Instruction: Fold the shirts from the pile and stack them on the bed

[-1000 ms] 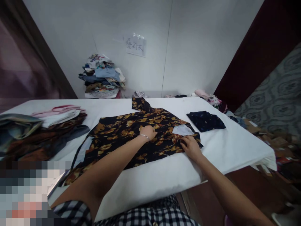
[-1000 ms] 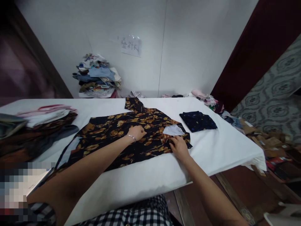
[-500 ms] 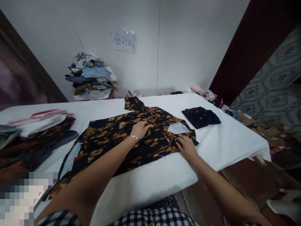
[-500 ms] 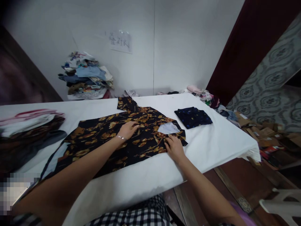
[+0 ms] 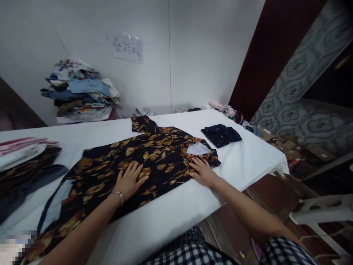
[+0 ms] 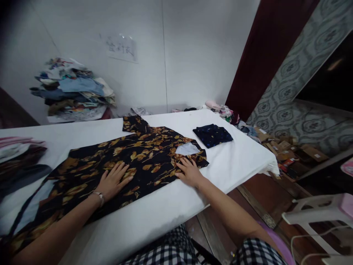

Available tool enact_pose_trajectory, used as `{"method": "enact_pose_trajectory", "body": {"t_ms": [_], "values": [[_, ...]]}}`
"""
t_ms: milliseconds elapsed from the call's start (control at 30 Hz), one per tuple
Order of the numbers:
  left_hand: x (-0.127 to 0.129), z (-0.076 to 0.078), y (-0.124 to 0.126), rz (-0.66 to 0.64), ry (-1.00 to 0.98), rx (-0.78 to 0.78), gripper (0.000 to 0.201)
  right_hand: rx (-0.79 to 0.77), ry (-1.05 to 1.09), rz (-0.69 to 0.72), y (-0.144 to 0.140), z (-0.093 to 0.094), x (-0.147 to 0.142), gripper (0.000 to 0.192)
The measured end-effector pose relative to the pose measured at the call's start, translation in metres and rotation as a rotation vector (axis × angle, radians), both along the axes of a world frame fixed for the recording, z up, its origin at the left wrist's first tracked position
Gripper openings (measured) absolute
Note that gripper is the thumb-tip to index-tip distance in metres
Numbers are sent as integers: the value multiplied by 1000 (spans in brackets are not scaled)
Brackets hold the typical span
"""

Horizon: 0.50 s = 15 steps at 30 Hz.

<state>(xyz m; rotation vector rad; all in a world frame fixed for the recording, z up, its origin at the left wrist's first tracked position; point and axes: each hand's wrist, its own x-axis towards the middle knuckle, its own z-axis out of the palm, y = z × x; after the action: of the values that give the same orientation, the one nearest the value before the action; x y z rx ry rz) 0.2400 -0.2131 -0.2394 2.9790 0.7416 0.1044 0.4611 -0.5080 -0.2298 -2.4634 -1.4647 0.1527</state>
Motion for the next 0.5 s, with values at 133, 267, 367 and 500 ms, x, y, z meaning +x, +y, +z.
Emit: {"method": "enact_pose_trajectory", "body": {"t_ms": [133,267,367,500], "values": [[-18,9,-4,-35,-110,51,60,66,-102,-96,-21,1,10,52],[-54,0,1,-79,-131,158,55,18,-144,-208,-45,-10,20,56],[-72,-14,12,-67,-29,144,46,-21,-120,-221,-52,-18,24,56],[-76,-18,19,-43,33,111,47,-13,-110,-207,-52,-21,26,55]]}}
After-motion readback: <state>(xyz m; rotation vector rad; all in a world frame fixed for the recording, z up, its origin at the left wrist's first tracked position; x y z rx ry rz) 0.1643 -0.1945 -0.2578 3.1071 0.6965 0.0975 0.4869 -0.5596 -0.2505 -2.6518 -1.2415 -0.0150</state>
